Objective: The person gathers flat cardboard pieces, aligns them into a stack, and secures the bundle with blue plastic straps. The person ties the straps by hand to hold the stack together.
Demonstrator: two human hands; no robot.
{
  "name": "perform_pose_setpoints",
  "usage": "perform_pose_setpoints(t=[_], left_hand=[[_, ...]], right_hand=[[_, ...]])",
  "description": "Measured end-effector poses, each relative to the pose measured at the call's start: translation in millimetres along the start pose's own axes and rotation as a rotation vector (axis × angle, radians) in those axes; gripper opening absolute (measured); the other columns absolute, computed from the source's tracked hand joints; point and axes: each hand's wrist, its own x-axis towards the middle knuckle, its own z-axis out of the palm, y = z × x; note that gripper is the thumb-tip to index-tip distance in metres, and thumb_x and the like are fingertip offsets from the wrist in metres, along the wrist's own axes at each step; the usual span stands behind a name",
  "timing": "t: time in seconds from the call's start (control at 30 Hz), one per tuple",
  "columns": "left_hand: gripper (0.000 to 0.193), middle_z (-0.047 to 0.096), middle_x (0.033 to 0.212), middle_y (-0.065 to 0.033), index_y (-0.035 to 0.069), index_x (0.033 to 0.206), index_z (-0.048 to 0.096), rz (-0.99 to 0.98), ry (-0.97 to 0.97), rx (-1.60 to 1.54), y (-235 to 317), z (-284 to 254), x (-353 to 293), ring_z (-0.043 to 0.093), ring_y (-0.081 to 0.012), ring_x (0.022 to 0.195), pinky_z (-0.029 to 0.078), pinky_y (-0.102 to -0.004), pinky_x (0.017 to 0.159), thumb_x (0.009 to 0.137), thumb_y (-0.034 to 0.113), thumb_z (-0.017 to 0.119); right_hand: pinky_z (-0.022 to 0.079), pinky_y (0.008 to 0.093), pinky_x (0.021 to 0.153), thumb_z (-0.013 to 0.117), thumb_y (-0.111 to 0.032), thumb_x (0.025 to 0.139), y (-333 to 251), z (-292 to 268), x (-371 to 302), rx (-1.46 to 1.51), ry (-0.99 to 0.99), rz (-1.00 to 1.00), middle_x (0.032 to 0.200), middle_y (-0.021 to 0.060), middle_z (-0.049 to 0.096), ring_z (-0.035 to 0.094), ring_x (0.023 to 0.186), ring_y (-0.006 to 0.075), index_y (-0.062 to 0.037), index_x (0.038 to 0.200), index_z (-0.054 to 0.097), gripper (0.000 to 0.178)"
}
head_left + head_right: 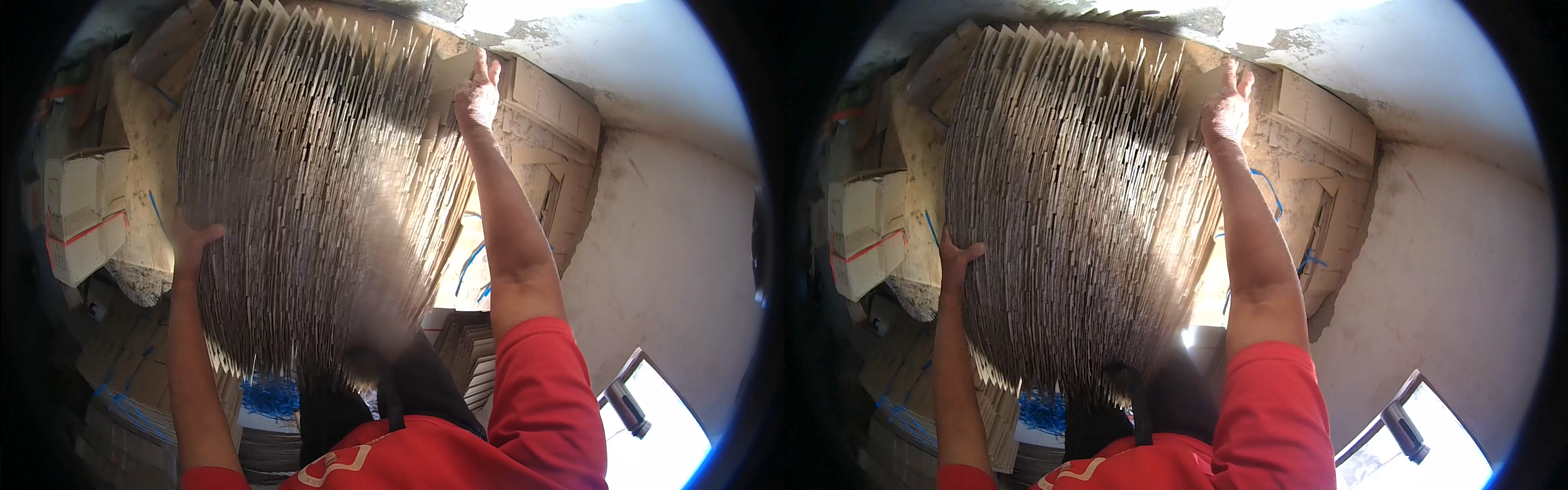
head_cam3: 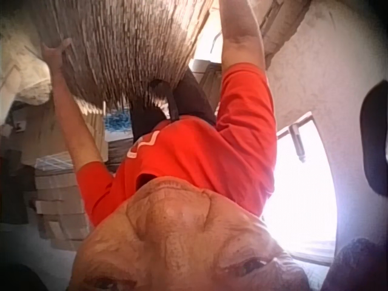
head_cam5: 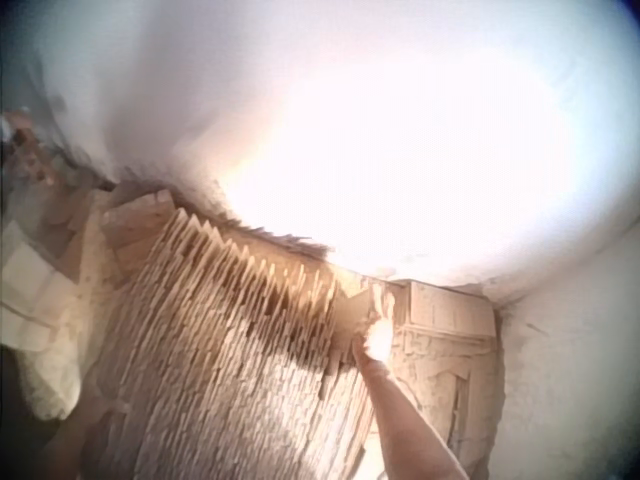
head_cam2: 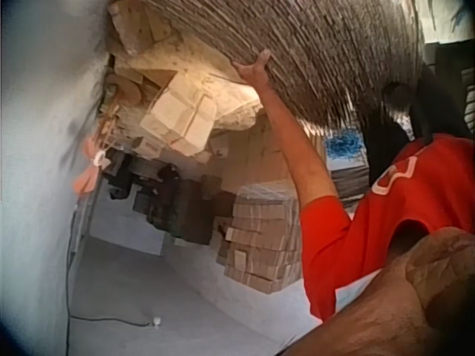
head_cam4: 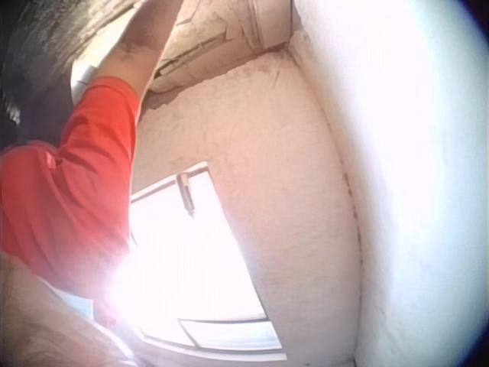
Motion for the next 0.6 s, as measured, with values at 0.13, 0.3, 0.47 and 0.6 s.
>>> perform_pose_setpoints(t=[0.13,0.3,0.47,0.6], left_hand=[[0.094,0.059,0.119,-0.0139,-0.003,0.132,0.043,0.090,0.031,-0.016,-1,1,1,0.056,-0.0263,0.109,0.044,-0.0378,0.098,0.052,0.017,0.088],[0.095,0.059,0.118,-0.0139,-0.004,0.132,0.043,0.089,0.039,-0.029,-6,-1,1,0.057,-0.0261,0.108,0.045,-0.0372,0.097,0.051,0.018,0.089],[0.095,0.060,0.119,-0.0147,-0.006,0.132,0.041,0.075,0.034,-0.001,-9,-3,2,0.058,-0.0256,0.108,0.045,-0.0368,0.097,0.052,0.016,0.088],[0.095,0.060,0.119,-0.0154,-0.008,0.132,0.040,0.073,0.004,-0.065,-8,-2,2,0.058,-0.0258,0.108,0.045,-0.0368,0.097,0.053,0.015,0.088]], right_hand=[[0.020,0.0591,0.112,0.049,-0.029,0.088,3,2,3,-0.350,-0.078,-0.126,0.156,0.0187,0.023,0.016,0.145,0.0377,-0.0168,0.119,0.065,0.037],[0.006,0.0651,0.111,0.039,-0.071,0.088,-47,11,-6,-0.416,-0.147,0.020,0.157,0.0211,0.015,0.003,0.147,0.0369,-0.0008,0.101,0.070,0.077],[0.002,0.0664,0.111,0.039,-0.080,0.081,-67,27,-15,-0.499,-0.068,-0.077,0.156,0.0251,0.013,-0.001,0.146,0.0392,0.0024,0.100,0.069,0.090],[0.002,0.0671,0.110,0.048,-0.059,0.086,-54,35,-12,-0.565,-0.072,-0.084,0.156,0.0247,0.013,0.001,0.146,0.0396,-0.0030,0.138,0.047,0.077]])
